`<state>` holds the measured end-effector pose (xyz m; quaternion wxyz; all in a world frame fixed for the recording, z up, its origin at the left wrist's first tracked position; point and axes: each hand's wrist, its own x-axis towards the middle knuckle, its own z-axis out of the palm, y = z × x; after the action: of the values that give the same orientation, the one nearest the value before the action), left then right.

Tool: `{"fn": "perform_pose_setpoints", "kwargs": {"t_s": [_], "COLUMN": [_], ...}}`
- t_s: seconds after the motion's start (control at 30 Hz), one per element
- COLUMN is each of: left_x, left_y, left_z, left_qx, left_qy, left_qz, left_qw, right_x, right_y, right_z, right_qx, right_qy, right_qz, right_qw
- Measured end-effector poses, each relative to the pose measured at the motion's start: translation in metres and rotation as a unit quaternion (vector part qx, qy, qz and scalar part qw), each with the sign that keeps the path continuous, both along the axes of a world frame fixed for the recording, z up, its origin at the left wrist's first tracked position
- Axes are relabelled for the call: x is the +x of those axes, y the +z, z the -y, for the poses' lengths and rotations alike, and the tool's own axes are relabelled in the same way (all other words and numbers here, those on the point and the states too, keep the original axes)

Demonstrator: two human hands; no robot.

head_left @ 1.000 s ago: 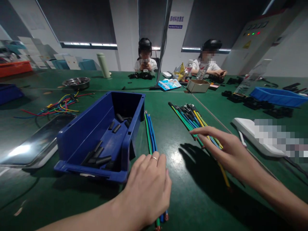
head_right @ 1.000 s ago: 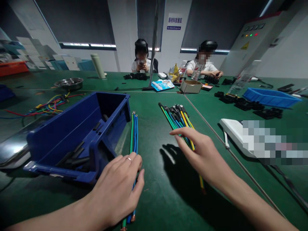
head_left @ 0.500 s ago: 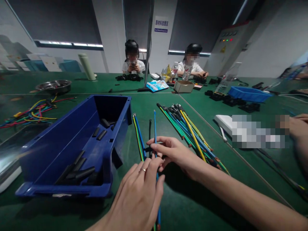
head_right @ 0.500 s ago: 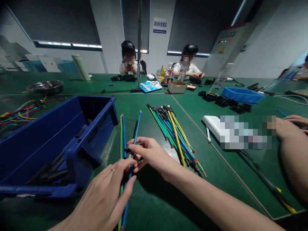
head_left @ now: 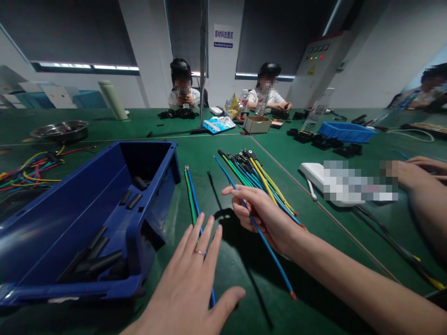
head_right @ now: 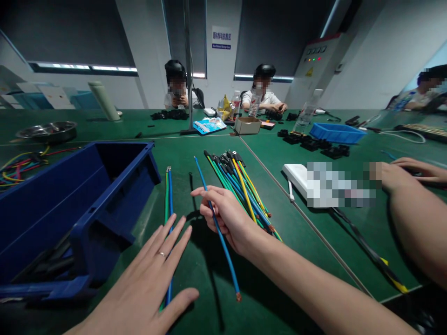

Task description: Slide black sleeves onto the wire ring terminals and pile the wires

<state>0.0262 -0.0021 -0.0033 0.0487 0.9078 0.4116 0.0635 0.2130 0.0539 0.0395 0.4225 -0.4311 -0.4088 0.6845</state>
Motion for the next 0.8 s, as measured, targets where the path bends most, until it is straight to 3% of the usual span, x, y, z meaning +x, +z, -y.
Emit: {"fn": "perform_pose_setpoints", "kwargs": {"t_s": [0.27, 0.37, 0.5, 0.67, 0.8], "left_x": [-0.004, -0.006, -0.005, -0.006, -0.002], "left_y": [-0.001, -0.001, 0.007, 0.021, 0.028], "left_z": [0.002, 0.003, 0.002, 0.002, 0.001], "left_qx": [0.03, 0.027, 0.008, -0.027, -0.048], "left_qy": [-0.008, -0.05, -0.109, -0.129, -0.142], "left_qz": [0.063, 0.092, 0.059, 0.048, 0.008], "left_qw": [0.998, 0.994, 0.992, 0.99, 0.989], "right_x": [0.008, 0.01, 0.01, 0.011, 0.011], "right_y": [0.005, 0.004, 0.003, 0.002, 0.0], "right_z": [-0.002, -0.003, -0.001, 0.0, 0.0], "right_qx": [0.007, 0.003, -0.003, 0.007, 0.001], "right_qy": [0.006, 0.001, -0.006, -0.028, -0.006], "right_qz": [-0.029, -0.039, -0.041, -0.029, -0.012], "right_qw": [1.0, 0.999, 0.999, 0.999, 1.0]}}
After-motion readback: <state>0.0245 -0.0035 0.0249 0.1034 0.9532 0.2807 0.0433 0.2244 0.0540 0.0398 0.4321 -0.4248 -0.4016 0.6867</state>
